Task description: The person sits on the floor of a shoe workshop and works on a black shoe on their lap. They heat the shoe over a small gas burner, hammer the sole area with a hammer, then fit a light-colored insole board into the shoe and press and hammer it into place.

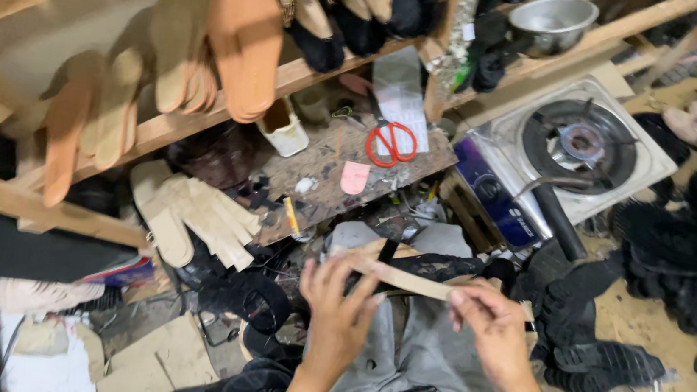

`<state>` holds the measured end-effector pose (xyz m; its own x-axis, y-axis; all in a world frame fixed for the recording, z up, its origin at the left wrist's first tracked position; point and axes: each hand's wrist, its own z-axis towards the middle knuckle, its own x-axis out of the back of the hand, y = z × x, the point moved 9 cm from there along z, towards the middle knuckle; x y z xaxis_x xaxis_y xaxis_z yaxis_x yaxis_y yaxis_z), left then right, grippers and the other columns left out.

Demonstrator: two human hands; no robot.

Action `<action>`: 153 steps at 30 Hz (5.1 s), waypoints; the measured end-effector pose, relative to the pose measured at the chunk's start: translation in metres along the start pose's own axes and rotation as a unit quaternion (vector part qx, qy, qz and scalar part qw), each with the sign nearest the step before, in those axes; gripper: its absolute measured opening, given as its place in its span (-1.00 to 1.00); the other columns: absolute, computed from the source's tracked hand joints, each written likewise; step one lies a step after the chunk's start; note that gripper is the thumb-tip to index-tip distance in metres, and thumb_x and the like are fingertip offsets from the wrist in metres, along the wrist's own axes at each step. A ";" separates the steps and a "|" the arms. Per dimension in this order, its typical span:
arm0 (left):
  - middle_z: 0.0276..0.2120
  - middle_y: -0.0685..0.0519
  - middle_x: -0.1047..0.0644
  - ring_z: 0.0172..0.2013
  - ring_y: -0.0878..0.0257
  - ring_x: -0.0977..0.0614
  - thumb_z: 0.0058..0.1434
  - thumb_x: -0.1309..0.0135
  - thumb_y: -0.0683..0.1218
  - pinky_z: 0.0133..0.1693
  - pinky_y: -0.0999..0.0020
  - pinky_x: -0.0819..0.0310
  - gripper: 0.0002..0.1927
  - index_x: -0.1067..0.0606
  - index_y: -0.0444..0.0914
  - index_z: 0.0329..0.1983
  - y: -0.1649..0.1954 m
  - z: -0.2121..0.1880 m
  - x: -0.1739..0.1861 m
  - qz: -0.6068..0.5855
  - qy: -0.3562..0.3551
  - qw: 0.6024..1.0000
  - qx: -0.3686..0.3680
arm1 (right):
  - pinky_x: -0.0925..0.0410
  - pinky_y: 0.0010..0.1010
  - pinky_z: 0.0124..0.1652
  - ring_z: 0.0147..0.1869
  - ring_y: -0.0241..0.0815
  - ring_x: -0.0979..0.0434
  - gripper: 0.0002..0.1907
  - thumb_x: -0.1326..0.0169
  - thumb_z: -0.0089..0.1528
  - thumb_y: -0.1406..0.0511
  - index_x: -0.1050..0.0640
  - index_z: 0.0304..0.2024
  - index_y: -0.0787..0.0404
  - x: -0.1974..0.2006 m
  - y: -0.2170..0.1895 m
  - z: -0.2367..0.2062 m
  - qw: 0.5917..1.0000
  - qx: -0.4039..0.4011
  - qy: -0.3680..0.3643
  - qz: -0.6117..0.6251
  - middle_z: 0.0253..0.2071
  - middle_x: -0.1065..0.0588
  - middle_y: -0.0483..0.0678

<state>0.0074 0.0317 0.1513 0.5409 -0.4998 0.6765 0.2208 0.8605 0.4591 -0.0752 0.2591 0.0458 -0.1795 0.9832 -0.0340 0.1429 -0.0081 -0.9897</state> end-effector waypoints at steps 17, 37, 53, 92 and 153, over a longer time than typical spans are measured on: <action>-0.02 -0.04 -0.51 -0.01 0.22 -0.54 0.15 -0.26 -0.27 0.10 0.38 -0.39 -0.63 -0.50 -0.36 0.04 -0.085 -0.025 -0.059 -0.299 0.082 0.920 0.241 | -0.42 -0.50 -0.40 -0.35 -0.31 -0.57 -0.88 -0.23 0.34 0.39 -0.58 -0.10 0.28 0.304 0.031 0.238 0.949 0.048 0.284 0.130 -0.27 -0.60 -0.03; -0.19 0.07 -0.52 -0.23 0.40 -0.50 0.25 -0.20 -0.18 -0.14 0.50 -0.40 -0.63 -0.47 -0.35 0.11 -0.122 -0.036 -0.102 -0.440 0.059 0.802 0.401 | -0.21 -0.56 -0.58 -0.52 -0.36 -0.52 -0.89 -0.31 0.23 0.43 -0.62 -0.22 0.29 0.305 0.014 0.272 0.949 0.064 0.310 0.002 -0.36 -0.62 -0.03; -0.02 0.01 -0.51 0.01 0.27 -0.48 0.39 -0.03 -0.17 0.13 0.41 -0.32 -0.70 -0.46 -0.32 0.16 -0.108 -0.008 -0.079 -0.335 0.086 0.894 0.285 | -0.33 -0.50 -0.42 -0.38 -0.28 -0.54 -0.89 -0.16 0.38 0.39 -0.54 -0.05 0.25 0.191 0.010 0.182 0.984 0.068 0.131 0.104 -0.26 -0.54 -0.05; -0.09 0.04 -0.48 -0.10 0.34 -0.48 0.34 -0.12 -0.17 -0.02 0.47 -0.40 -0.69 -0.43 -0.30 0.13 -0.119 -0.018 -0.091 -0.388 0.081 0.864 0.310 | -0.35 0.04 0.02 0.13 0.31 -0.40 -0.32 -0.31 0.10 0.33 -0.39 0.25 0.30 0.162 0.045 0.146 0.749 0.099 0.191 -0.627 0.07 -0.36 0.29; -0.18 0.05 -0.52 -0.18 0.33 -0.52 0.31 -0.15 -0.16 -0.06 0.43 -0.43 -0.63 -0.42 -0.26 0.17 -0.118 -0.018 -0.091 -0.357 0.075 0.865 0.344 | -0.29 -0.44 -0.55 -0.56 -0.34 -0.35 -0.62 -0.08 0.29 0.28 -0.43 0.09 0.37 -0.005 -0.004 -0.036 0.982 0.083 0.085 -0.144 -0.47 -0.39 -0.04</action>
<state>-0.0532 -0.0227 0.0252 0.5757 -0.8174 0.0204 0.0350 0.0496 0.9982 -0.0396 0.2605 0.0554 -0.0213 0.9651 0.2611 -0.0528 0.2597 -0.9642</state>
